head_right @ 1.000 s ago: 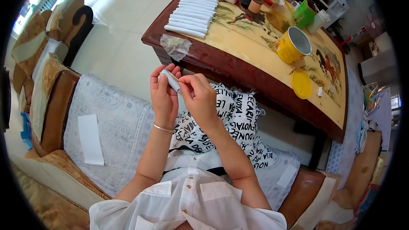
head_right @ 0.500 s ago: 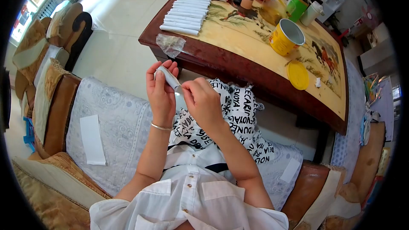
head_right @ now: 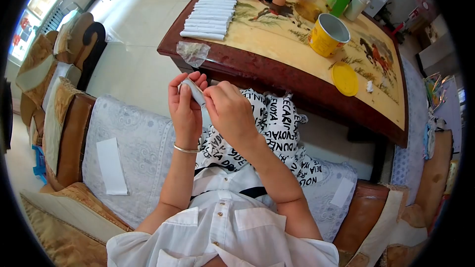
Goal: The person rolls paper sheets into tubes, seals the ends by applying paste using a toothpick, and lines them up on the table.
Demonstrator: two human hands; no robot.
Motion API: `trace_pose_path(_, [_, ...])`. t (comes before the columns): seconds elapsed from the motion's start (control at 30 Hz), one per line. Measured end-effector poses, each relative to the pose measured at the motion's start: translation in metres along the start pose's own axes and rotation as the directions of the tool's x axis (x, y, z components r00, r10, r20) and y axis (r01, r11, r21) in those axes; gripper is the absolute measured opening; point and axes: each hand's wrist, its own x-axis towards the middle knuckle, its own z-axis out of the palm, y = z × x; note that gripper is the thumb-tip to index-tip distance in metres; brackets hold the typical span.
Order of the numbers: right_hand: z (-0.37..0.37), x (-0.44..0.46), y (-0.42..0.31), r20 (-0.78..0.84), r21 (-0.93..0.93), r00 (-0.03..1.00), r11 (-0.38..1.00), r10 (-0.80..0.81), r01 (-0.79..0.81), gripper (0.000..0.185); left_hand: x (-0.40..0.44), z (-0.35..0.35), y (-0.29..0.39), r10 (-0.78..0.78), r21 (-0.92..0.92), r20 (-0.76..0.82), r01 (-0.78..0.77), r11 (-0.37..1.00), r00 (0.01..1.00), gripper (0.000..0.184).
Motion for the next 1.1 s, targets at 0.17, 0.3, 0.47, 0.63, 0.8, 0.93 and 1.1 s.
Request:
trace_pose_path(0.17, [-0.026, -0.007, -0.007, 0.061, -0.143, 0.997, 0.988, -0.048, 0.056, 0.008, 0.002, -0.002, 0.000, 0.015, 0.117, 0.028, -0.018, 0.993, 0.999, 0.023])
trace_pose_path(0.3, [-0.027, 0.004, -0.003, -0.008, -0.148, 0.996, 0.985, -0.086, 0.084, 0.008, -0.001, 0.001, -0.003, -0.023, 0.136, 0.078, 0.012, 0.991, 0.997, 0.022])
trace_pose_path(0.47, [-0.024, 0.012, 0.000, -0.017, -0.137, 0.992, 0.983, -0.122, 0.118, 0.007, -0.005, 0.003, 0.000, -0.069, 0.136, 0.089, 0.057, 0.989, 0.994, 0.022])
trace_pose_path(0.63, [-0.029, 0.003, 0.002, 0.075, -0.179, 0.990, 0.975, -0.117, 0.128, 0.010, -0.003, 0.005, 0.000, -0.073, 0.196, 0.076, 0.057, 0.979, 0.994, 0.022])
trace_pose_path(0.8, [-0.038, 0.007, 0.000, 0.080, -0.178, 0.988, 0.973, -0.135, 0.148, 0.010, -0.002, 0.001, -0.001, -0.094, 0.238, 0.100, 0.068, 0.969, 0.990, 0.022])
trace_pose_path(0.93, [-0.038, 0.015, 0.000, 0.066, -0.209, 0.988, 0.966, -0.140, 0.150, 0.009, -0.003, 0.000, -0.001, -0.128, 0.261, 0.121, 0.092, 0.961, 0.984, 0.022])
trace_pose_path(1.1, [-0.040, 0.019, 0.001, 0.081, -0.238, 0.985, 0.957, -0.151, 0.166, 0.011, -0.005, 0.001, 0.001, -0.162, 0.251, 0.117, 0.129, 0.960, 0.980, 0.022])
